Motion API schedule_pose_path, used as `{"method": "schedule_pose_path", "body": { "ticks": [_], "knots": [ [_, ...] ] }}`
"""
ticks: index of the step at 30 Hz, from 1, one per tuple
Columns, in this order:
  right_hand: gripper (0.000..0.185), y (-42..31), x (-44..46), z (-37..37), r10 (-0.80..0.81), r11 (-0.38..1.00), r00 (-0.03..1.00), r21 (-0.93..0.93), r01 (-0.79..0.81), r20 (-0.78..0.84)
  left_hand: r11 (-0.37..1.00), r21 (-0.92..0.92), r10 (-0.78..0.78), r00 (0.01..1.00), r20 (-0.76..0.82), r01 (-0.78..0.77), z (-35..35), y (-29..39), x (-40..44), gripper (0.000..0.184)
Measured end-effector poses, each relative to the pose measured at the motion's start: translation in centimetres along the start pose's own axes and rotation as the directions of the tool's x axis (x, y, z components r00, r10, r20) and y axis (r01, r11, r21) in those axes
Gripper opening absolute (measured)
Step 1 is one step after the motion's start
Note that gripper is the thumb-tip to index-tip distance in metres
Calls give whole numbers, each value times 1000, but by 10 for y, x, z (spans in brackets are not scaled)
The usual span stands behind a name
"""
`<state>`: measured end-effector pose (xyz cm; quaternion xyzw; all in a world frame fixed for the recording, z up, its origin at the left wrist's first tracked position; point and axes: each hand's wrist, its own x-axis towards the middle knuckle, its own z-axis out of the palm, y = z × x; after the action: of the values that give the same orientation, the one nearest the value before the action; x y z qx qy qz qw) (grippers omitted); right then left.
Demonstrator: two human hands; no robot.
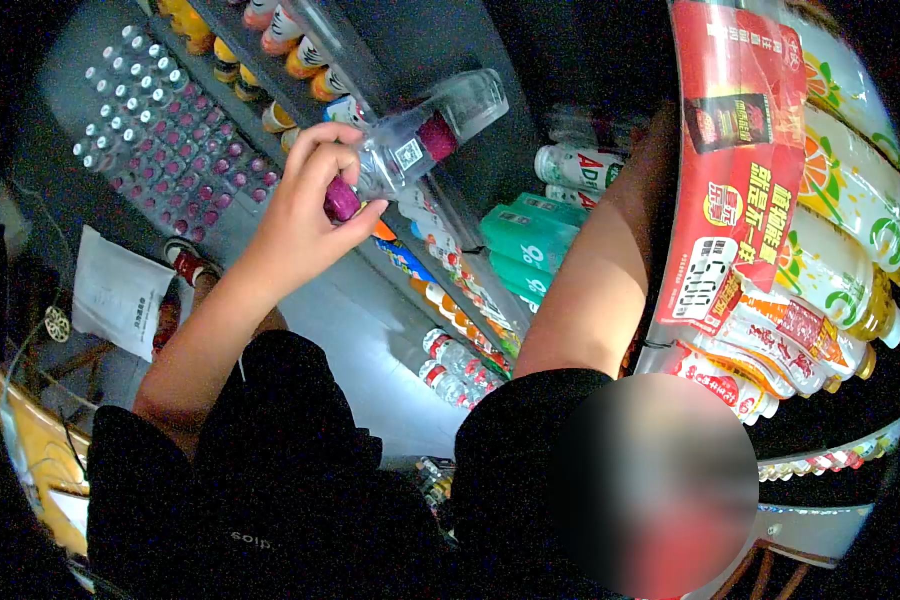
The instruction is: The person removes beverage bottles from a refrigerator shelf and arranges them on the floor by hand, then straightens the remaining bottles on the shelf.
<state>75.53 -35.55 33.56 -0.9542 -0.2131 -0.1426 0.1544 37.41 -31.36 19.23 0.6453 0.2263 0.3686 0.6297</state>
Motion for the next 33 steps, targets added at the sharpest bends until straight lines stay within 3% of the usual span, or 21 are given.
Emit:
{"method": "schedule_pose_path", "body": {
  "ticks": [5,11,14,15,16,17,19,20,24,25,27,28,29,31,33],
  "knots": [
    [45,-7,6,7,-99,974,995,-208,95,-8,999,45,-8,999,47,6,-1,-10,-4,36],
    [49,-65,-86,6,10,916,1000,-400,-13,-9,1000,9,13,997,76,-13,3,-20,-6,38],
    [46,-63,-134,10,-146,966,974,-239,102,-174,1000,-20,9,1000,19,-8,4,-20,-9,40],
    [43,-64,-150,11,-252,967,916,-115,227,-312,1000,-9,8,1000,13,-7,3,-18,-13,40],
    [37,-66,-166,7,-240,956,898,74,286,-368,944,-278,-176,984,35,178,2,-17,-18,37],
    [31,-71,-185,-2,-213,907,885,253,336,-413,780,-520,-346,932,104,348,0,-15,-26,35],
    [33,-81,-222,-20,-378,842,777,162,514,-503,784,-527,-361,932,45,329,-9,-10,-39,35],
    [36,-90,-240,-30,-343,823,801,254,508,-491,782,-559,-344,939,-20,275,-20,-2,-46,37],
    [44,-86,-286,-56,-364,683,841,499,533,-400,817,-512,-395,904,-165,264,-65,18,-101,42],
    [44,-84,-294,-58,-382,607,846,589,534,-373,885,-402,-337,920,-202,236,-75,16,-120,43],
    [45,-89,-315,-53,-408,570,896,718,399,-174,900,-343,-373,883,-285,269,-94,9,-152,42],
    [43,-85,-322,-45,-458,596,888,724,346,-47,936,-117,-351,884,-309,331,-102,6,-166,42],
    [41,-79,-331,-36,-501,627,862,718,302,74,919,109,-329,889,-319,379,-109,4,-177,42],
    [39,-72,-355,-7,-540,632,786,761,143,301,814,315,-385,859,-337,488,-116,-10,-204,44],
    [38,-62,-382,32,-568,656,684,754,41,458,728,352,-472,802,-365,589,-116,-35,-232,44]
  ]
}}
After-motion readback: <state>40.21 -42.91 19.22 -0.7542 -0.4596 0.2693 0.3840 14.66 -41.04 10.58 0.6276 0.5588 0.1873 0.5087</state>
